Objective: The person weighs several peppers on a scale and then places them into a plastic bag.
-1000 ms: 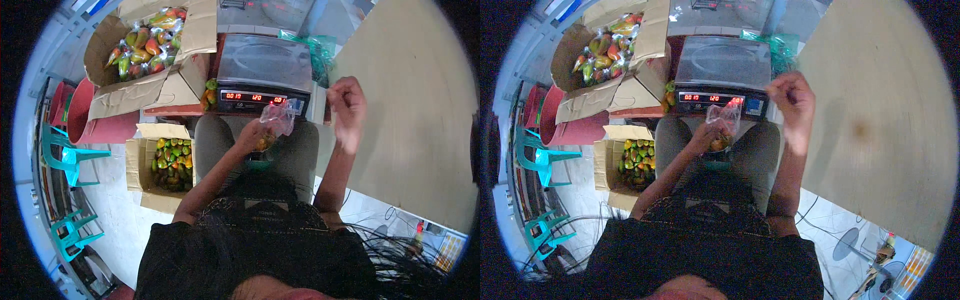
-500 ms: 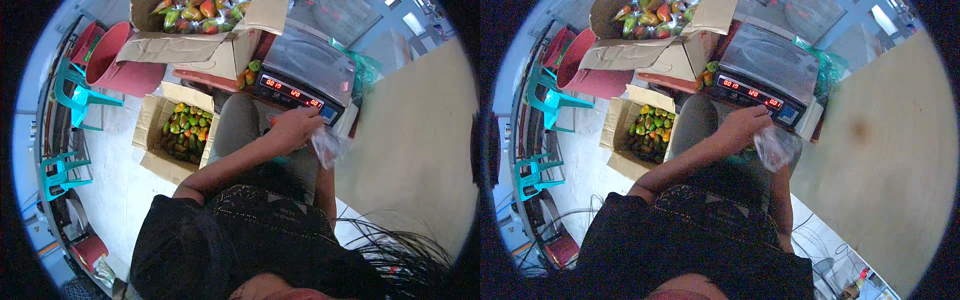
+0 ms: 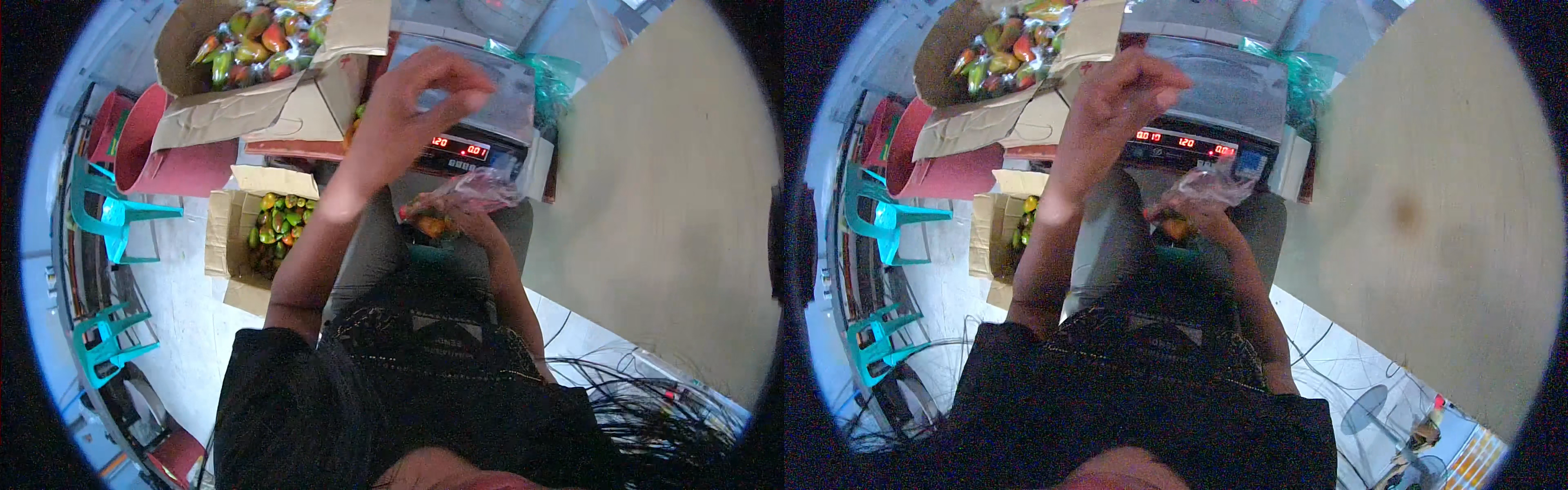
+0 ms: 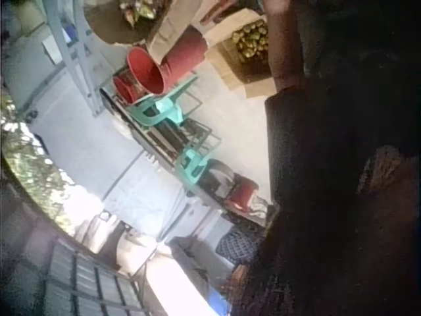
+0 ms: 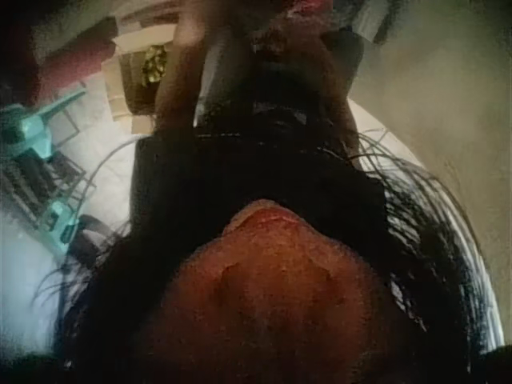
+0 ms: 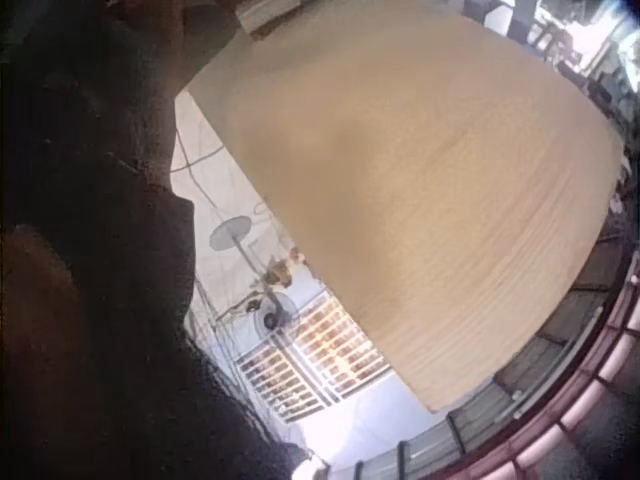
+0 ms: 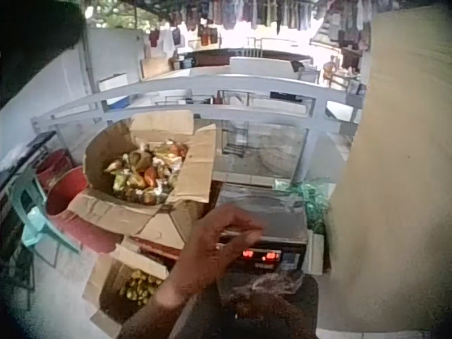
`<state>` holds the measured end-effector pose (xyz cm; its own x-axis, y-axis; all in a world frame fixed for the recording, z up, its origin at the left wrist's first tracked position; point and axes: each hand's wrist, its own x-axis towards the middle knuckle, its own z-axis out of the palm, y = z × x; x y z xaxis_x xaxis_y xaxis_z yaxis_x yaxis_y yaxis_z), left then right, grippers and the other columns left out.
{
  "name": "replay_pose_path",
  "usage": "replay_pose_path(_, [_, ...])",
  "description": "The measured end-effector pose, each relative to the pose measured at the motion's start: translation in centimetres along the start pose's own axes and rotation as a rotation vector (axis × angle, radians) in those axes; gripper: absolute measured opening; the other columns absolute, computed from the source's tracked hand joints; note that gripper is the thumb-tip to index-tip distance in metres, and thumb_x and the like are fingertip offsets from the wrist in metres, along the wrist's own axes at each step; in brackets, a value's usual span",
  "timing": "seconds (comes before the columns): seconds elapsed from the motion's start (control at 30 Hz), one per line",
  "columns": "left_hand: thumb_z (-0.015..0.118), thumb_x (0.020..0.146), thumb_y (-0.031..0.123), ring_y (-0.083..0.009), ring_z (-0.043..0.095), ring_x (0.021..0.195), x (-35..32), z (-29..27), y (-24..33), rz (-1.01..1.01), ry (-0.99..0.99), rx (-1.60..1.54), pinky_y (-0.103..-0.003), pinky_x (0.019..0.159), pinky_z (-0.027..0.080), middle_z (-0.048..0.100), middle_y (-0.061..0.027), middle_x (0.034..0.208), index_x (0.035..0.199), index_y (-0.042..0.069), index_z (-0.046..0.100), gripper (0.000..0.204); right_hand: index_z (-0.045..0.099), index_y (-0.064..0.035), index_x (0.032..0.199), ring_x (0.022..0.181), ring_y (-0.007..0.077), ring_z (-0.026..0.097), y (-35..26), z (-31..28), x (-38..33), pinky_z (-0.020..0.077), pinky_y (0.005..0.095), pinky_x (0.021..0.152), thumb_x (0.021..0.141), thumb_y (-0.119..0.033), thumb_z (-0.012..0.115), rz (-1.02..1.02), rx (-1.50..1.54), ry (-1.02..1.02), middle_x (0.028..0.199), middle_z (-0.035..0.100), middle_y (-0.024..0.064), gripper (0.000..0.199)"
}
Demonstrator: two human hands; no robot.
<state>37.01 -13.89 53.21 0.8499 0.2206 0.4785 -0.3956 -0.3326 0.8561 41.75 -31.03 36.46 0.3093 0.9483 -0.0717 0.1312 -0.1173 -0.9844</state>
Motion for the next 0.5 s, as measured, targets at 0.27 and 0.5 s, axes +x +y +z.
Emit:
replay_pose_path(0.27, [0.071, 0.06, 0.02, -0.02, 0.048, 0.093, -4.2, 2.3, -1.1, -0.046, -0.142, 0.209, -0.03, 0.077, 0.04, 0.045, -0.0104, 0.113, 0.111, 0.012, 0.051, 0.056, 0.056, -0.0054, 0.101, 0.094, 0.0211, 0.053, -0.1, -0.5, 0.0, 0.042, 0.032, 0.082, 0.087, -0.025, 0.044, -0.009, 0.04, 0.203, 0.101, 0.058, 0.0088, 0.027])
replay_pose_path(0.5, [0.065, 0.07, 0.011, -0.0227, 0.053, 0.083, -3.4, 1.7, -2.0, -0.171, -0.161, 0.384, -0.029, 0.071, 0.042, 0.057, -0.0093, 0.084, 0.099, 0.004, 0.054, 0.032, 0.06, -0.0036, 0.087, 0.077, 0.0169, 0.058, -0.7, -0.1, 1.3, 0.0448, 0.0299, 0.073, 0.085, -0.035, 0.046, -0.036, 0.262, 0.099, 0.081, 0.062, 0.0075, 0.035])
